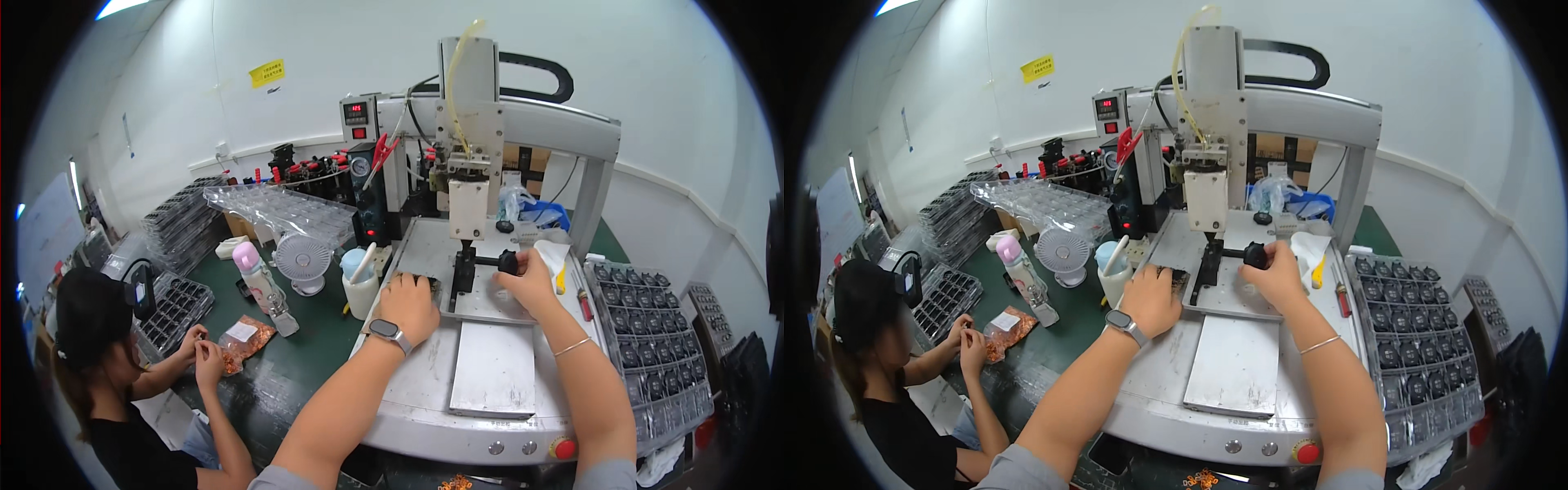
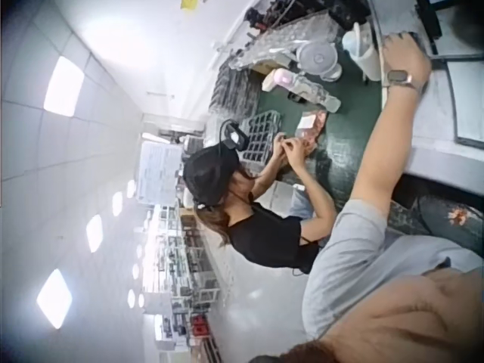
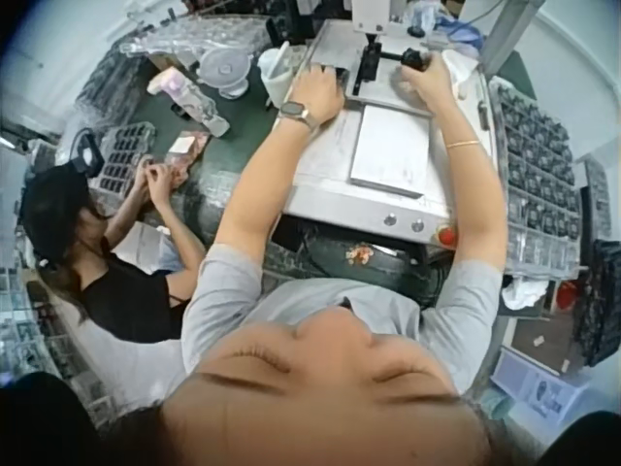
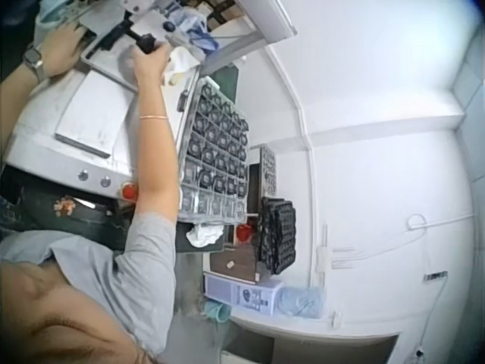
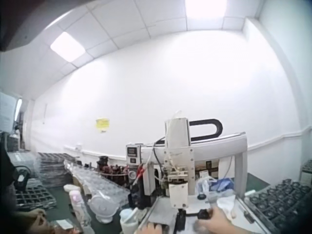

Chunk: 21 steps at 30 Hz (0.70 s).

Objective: Operating an automated assembly machine and manually processing electronic components at a factory workstation.

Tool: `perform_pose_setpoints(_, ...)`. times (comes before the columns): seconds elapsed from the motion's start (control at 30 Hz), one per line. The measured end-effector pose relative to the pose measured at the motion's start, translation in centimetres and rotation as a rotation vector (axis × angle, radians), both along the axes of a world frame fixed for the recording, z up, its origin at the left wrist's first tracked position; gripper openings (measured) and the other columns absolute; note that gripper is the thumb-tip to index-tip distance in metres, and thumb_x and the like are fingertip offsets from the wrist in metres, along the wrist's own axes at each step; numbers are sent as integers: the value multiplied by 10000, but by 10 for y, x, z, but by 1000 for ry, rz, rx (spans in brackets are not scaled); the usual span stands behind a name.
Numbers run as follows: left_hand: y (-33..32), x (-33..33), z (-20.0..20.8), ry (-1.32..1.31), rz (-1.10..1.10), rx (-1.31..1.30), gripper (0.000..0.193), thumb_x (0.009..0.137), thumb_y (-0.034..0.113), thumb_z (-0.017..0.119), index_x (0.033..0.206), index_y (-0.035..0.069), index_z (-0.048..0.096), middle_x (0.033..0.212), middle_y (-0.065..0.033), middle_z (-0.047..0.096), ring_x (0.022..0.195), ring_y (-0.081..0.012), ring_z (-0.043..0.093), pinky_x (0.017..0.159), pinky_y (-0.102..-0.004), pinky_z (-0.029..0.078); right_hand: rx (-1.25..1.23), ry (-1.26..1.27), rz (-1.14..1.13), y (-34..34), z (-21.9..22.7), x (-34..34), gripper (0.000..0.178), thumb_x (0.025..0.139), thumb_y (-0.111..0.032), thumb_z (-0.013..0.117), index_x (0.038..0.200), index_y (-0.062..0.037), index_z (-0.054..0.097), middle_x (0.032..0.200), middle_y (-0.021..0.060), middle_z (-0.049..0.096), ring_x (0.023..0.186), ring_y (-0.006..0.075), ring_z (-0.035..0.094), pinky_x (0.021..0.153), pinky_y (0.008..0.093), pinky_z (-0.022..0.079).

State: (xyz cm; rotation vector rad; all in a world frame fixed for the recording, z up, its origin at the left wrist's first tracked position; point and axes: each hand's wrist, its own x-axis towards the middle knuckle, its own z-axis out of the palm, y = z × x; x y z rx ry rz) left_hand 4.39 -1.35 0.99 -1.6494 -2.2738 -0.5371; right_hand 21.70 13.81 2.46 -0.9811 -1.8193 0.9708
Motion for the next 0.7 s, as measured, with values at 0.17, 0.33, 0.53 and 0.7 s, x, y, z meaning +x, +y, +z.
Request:
perform_pose_setpoints(0.17,0,5,7,-30,-67,71,312,745,86,532,1043,0,563,1060,-179,550,1004,-352,525,861,-444,434,68,21,8,-6,2,2,576,648,-126,782,1116,21,478,889,77,572,742,116,555,678,253,483)
perform_pose_setpoints(0.33,0,10,11,-129,-109,145,304,747,94,541,1034,5,590,1054,-169,570,1005,-333,535,871,-421,436,56,18,130,0,0,5,625,675,-138,771,1210,19,489,937,88,558,789,123,566,667,242,481)
perform_pose_setpoints(0.53,0,16,12,-346,-221,303,271,777,197,617,978,17,646,1002,-163,595,960,-313,554,852,-397,440,501,-252,235,-29,11,11,559,667,-166,744,1175,-43,546,1046,135,572,908,234,571,743,301,493)
perform_pose_setpoints(0.7,4,27,19,-557,-261,354,280,777,282,683,874,19,679,912,-146,612,862,-279,583,757,-366,466,521,-388,480,-51,36,19,498,654,-162,730,1117,-46,588,1046,139,568,939,291,570,813,343,480)
